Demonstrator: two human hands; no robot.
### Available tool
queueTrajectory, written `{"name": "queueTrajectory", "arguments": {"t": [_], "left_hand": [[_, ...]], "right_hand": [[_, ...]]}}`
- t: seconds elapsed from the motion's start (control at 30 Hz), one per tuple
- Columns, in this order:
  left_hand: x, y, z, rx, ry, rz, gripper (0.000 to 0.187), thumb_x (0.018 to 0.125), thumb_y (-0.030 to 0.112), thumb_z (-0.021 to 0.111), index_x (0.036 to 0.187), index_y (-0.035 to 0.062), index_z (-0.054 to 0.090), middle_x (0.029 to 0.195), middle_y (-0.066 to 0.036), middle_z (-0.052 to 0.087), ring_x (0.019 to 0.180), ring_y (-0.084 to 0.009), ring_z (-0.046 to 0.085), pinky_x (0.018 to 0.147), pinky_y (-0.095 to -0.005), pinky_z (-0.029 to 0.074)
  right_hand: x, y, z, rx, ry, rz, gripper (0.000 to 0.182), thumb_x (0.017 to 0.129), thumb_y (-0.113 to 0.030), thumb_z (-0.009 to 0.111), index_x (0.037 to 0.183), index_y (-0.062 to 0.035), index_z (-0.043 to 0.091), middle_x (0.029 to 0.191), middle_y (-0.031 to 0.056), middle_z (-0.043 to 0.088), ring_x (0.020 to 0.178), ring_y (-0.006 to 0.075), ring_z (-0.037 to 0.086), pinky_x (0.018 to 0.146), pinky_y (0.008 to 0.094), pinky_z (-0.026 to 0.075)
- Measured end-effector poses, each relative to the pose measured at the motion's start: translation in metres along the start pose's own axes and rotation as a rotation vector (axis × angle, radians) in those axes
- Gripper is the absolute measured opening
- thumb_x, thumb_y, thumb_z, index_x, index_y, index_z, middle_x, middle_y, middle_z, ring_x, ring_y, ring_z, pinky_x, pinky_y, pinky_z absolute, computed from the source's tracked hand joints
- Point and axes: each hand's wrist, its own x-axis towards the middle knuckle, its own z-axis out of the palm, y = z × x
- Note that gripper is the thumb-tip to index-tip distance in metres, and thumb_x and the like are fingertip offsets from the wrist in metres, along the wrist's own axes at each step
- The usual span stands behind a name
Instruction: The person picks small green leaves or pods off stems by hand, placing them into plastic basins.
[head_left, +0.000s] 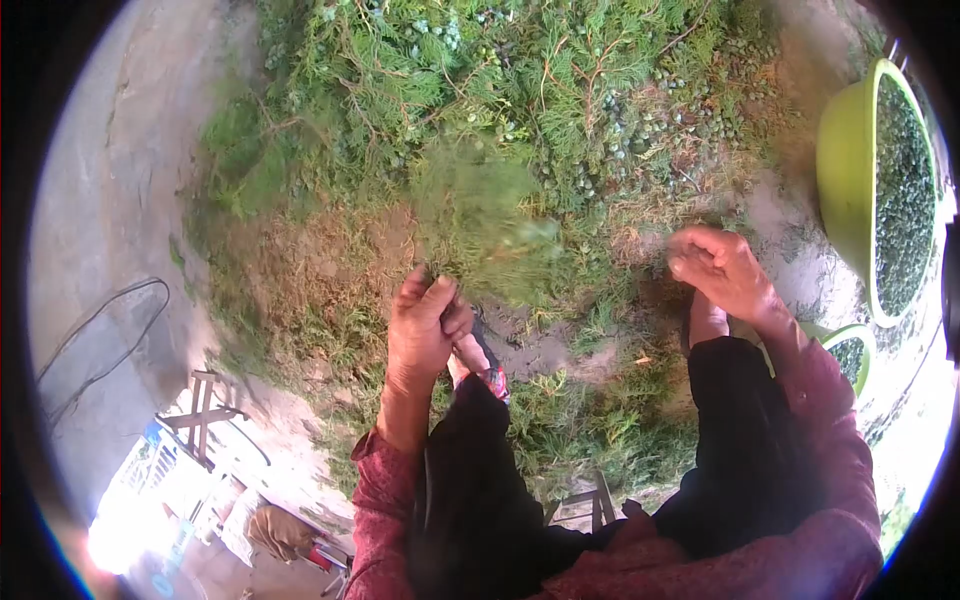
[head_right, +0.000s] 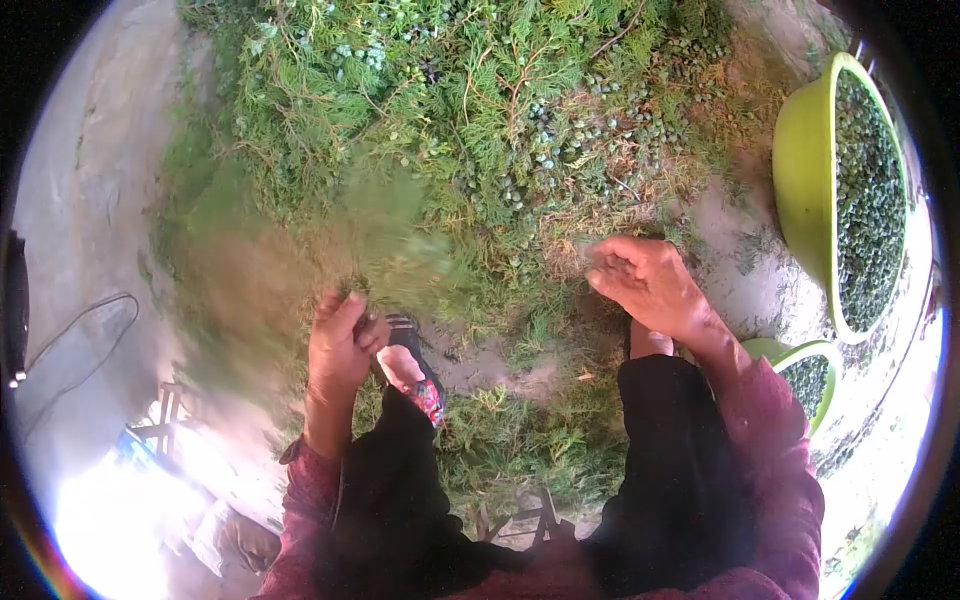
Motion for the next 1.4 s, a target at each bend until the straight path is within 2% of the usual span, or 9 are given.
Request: {"name": "queueTrajectory", "arguments": {"t": [0.23,0.43,0.77,0.83,0.87,1.07,1.13,1.23,1.4], "left_hand": [[0.015,-0.040,0.026,-0.198,-0.260,-0.414,0.025,0.082,0.020,0.053,0.104,0.0073,0.053,0.076,-0.007,0.057,0.049,-0.0115,0.042,0.042,-0.0242,0.033],[0.031,-0.069,0.040,-0.231,-0.575,-0.594,0.042,0.082,0.041,0.052,0.106,0.0072,0.053,0.086,-0.003,0.053,0.069,-0.0150,0.050,0.058,-0.0302,0.042],[0.039,-0.060,0.052,0.270,-0.483,-0.212,0.061,0.080,0.037,0.055,0.128,0.0048,0.036,0.112,-0.009,0.053,0.093,-0.0214,0.054,0.079,-0.0356,0.045],[0.044,-0.060,0.048,0.146,-0.539,-0.277,0.071,0.080,0.043,0.056,0.133,0.0065,0.027,0.125,-0.013,0.044,0.105,-0.0287,0.050,0.083,-0.0435,0.043],[0.043,-0.059,0.047,0.146,-0.540,-0.278,0.071,0.080,0.043,0.056,0.133,0.0065,0.027,0.125,-0.013,0.044,0.105,-0.0287,0.050,0.083,-0.0435,0.043],[0.032,-0.053,0.056,0.053,-0.576,-0.309,0.069,0.075,0.019,0.063,0.133,0.0015,0.028,0.119,-0.009,0.049,0.107,-0.0198,0.047,0.096,-0.0337,0.034],[0.032,-0.062,0.054,0.436,-0.534,-0.064,0.058,0.080,0.019,0.061,0.129,0.0030,0.034,0.116,-0.008,0.051,0.096,-0.0177,0.054,0.083,-0.0311,0.044],[0.039,-0.076,0.068,0.575,-0.409,0.230,0.034,0.083,0.020,0.059,0.113,0.0047,0.051,0.098,-0.006,0.060,0.072,-0.0126,0.057,0.060,-0.0250,0.047],[0.056,-0.087,0.057,0.341,-0.028,-0.055,0.015,0.083,0.022,0.060,0.077,0.0088,0.059,0.061,0.003,0.054,0.048,-0.0053,0.046,0.043,-0.0215,0.037]], "right_hand": [[0.053,-0.030,0.029,0.139,-0.349,-0.106,0.044,0.073,-0.018,0.070,0.110,-0.0012,0.053,0.099,0.0074,0.058,0.085,0.0146,0.055,0.070,0.0289,0.047],[0.054,-0.008,0.067,0.908,-0.454,0.258,0.039,0.069,-0.019,0.074,0.101,-0.0053,0.058,0.082,0.0041,0.060,0.071,0.0116,0.055,0.057,0.0283,0.044],[0.067,0.083,0.084,0.931,-0.110,0.226,0.019,0.064,0.000,0.066,0.057,-0.0075,0.049,0.051,0.0022,0.045,0.049,0.0137,0.047,0.045,0.0291,0.035],[0.074,0.100,0.075,-0.432,-0.043,-0.888,0.016,0.053,0.005,0.059,0.056,-0.0077,0.050,0.048,0.0099,0.040,0.047,0.0227,0.045,0.047,0.0349,0.035],[0.067,0.081,0.070,-0.432,-0.042,-0.887,0.016,0.053,0.005,0.059,0.056,-0.0077,0.050,0.048,0.0099,0.040,0.047,0.0227,0.045,0.047,0.0349,0.035],[0.059,0.073,0.077,-0.629,0.137,-0.804,0.012,0.054,0.000,0.060,0.060,-0.0075,0.053,0.050,0.0101,0.045,0.047,0.0229,0.045,0.049,0.0361,0.036],[0.062,0.090,0.093,0.812,-0.094,0.201,0.009,0.064,-0.006,0.065,0.064,-0.0052,0.056,0.052,0.0051,0.050,0.047,0.0155,0.045,0.048,0.0326,0.035],[0.052,0.039,0.078,0.697,-0.057,0.285,0.022,0.070,-0.018,0.069,0.071,0.0011,0.059,0.060,0.0036,0.055,0.054,0.0097,0.047,0.048,0.0267,0.036],[0.042,0.009,0.043,0.385,-0.130,0.300,0.037,0.070,-0.020,0.071,0.094,0.0042,0.056,0.076,0.0058,0.058,0.070,0.0108,0.054,0.060,0.0233,0.045]]}}
